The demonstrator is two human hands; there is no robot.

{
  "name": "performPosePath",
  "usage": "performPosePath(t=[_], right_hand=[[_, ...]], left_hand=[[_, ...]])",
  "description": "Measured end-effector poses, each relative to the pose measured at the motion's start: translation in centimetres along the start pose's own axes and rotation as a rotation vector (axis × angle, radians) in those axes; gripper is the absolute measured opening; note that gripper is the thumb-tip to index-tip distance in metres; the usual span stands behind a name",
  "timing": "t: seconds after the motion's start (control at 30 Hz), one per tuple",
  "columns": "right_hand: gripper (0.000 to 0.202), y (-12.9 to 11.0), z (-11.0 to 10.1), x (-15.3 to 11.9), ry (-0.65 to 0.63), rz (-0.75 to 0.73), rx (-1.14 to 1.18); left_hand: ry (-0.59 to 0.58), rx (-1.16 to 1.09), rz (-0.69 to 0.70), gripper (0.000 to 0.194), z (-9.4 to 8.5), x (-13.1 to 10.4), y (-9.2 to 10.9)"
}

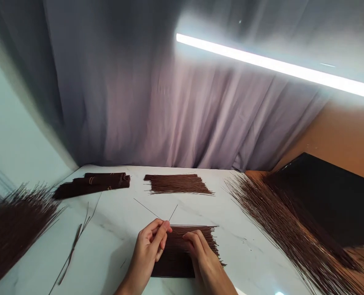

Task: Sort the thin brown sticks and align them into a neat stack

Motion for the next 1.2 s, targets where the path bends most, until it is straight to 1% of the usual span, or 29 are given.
performPosePath(t=[0.07, 0.13, 0.17, 0.2, 0.27, 0.3, 0.33, 0.37, 0.43, 0.47, 0.53, 0.6, 0.63, 0.67, 0.73, 0.8, 0.87, 0.9, 0.93, 0.97, 1.03, 1.07, 1.13, 1.17, 1.2], right_hand=[[0.023, 0.4, -0.3, 0.2, -0.01, -0.005, 0.056], [0.022, 0.7, -1.1, 1.3, -0.06, -0.01, 0.109], [0.022, 0.7, -1.8, 2.3, -0.106, -0.01, 0.121], [0.023, 0.5, -2.7, 3.4, -0.162, -0.012, 0.121], [0.023, -0.5, -4.7, 6.1, -0.275, -0.065, 0.09], [0.022, -1.2, -5.7, 7.3, -0.321, -0.124, 0.058], [0.022, -2.0, -6.6, 8.2, -0.346, -0.195, 0.015], [0.023, -2.8, -7.2, 8.6, -0.345, -0.269, -0.029], [0.026, -3.8, -7.5, 7.9, -0.279, -0.359, -0.08], [0.027, -3.9, -7.1, 6.9, -0.236, -0.362, -0.072], [0.026, -3.1, -5.8, 4.3, -0.16, -0.287, -0.009], [0.026, -1.5, -4.3, 2.6, -0.139, -0.178, 0.063], [0.026, -0.6, -3.8, 2.6, -0.163, -0.131, 0.094], [0.025, 0.0, -3.6, 3.1, -0.207, -0.093, 0.123], [0.023, 0.6, -4.0, 5.5, -0.333, -0.069, 0.16], [0.021, -0.1, -5.1, 8.6, -0.427, -0.136, 0.113], [0.022, -1.5, -6.0, 10.6, -0.425, -0.276, -0.018], [0.022, -2.2, -6.2, 10.8, -0.399, -0.341, -0.087], [0.022, -2.7, -6.1, 10.4, -0.366, -0.379, -0.131], [0.021, -3.1, -5.8, 9.6, -0.325, -0.382, -0.143], [0.021, -2.8, -4.9, 7.1, -0.257, -0.301, -0.081], [0.022, -2.2, -4.4, 6.0, -0.238, -0.237, -0.031], [0.024, -0.6, -3.7, 4.9, -0.257, -0.142, 0.05], [0.023, 0.1, -3.6, 5.2, -0.292, -0.129, 0.072], [0.023, 0.7, -3.7, 6.1, -0.332, -0.134, 0.083]], left_hand=[[-0.018, 0.009, 0.013, 0.042, 0.0, -0.1, 0.2], [-0.087, 0.029, 0.022, 0.04, -0.1, -0.5, 0.5], [-0.159, 0.055, 0.023, 0.039, -0.1, -0.8, 0.8], [-0.255, 0.098, 0.027, 0.038, 0.0, -1.3, 1.0], [-0.452, 0.227, 0.056, 0.036, 0.3, -2.2, 1.5], [-0.505, 0.302, 0.087, 0.035, 0.4, -2.6, 1.8], [-0.52, 0.367, 0.12, 0.036, 0.5, -2.7, 2.0], [-0.492, 0.414, 0.157, 0.038, 0.6, -2.7, 2.2], [-0.36, 0.439, 0.212, 0.042, 0.5, -2.1, 2.5], [-0.289, 0.418, 0.215, 0.042, 0.3, -1.7, 2.6], [-0.205, 0.337, 0.157, 0.04, 0.0, -0.9, 2.7], [-0.208, 0.245, 0.054, 0.039, -0.3, -0.6, 2.6], [-0.232, 0.208, 0.01, 0.039, -0.4, -0.8, 2.6], [-0.265, 0.186, -0.022, 0.039, -0.4, -1.1, 2.6], [-0.331, 0.19, -0.055, 0.039, -0.2, -1.8, 2.5], [-0.395, 0.25, -0.055, 0.038, 0.0, -2.3, 2.2], [-0.399, 0.319, -0.026, 0.039, 0.1, -2.1, 1.8], [-0.368, 0.34, 0.001, 0.04, 0.1, -1.6, 1.6], [-0.318, 0.346, 0.026, 0.042, 0.0, -1.1, 1.5], [-0.251, 0.337, 0.058, 0.043, -0.1, -0.5, 1.5], [-0.143, 0.3, 0.056, 0.043, -0.5, 0.3, 1.6], [-0.116, 0.278, 0.036, 0.043, -0.6, 0.5, 1.7], [-0.14, 0.229, -0.007, 0.042, -0.6, 0.1, 2.0], [-0.175, 0.208, -0.032, 0.042, -0.5, -0.2, 2.0], [-0.219, 0.196, -0.057, 0.042, -0.3, -0.7, 2.0]])
Point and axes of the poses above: each hand's wrist, its own x-axis towards the middle knuckle, its own z-axis out of the palm, y = z × x, the point moved 2 cm from there along x, towards the middle knuckle, and after that the axes turned 12 degrees about y, right-handed, at the moved point
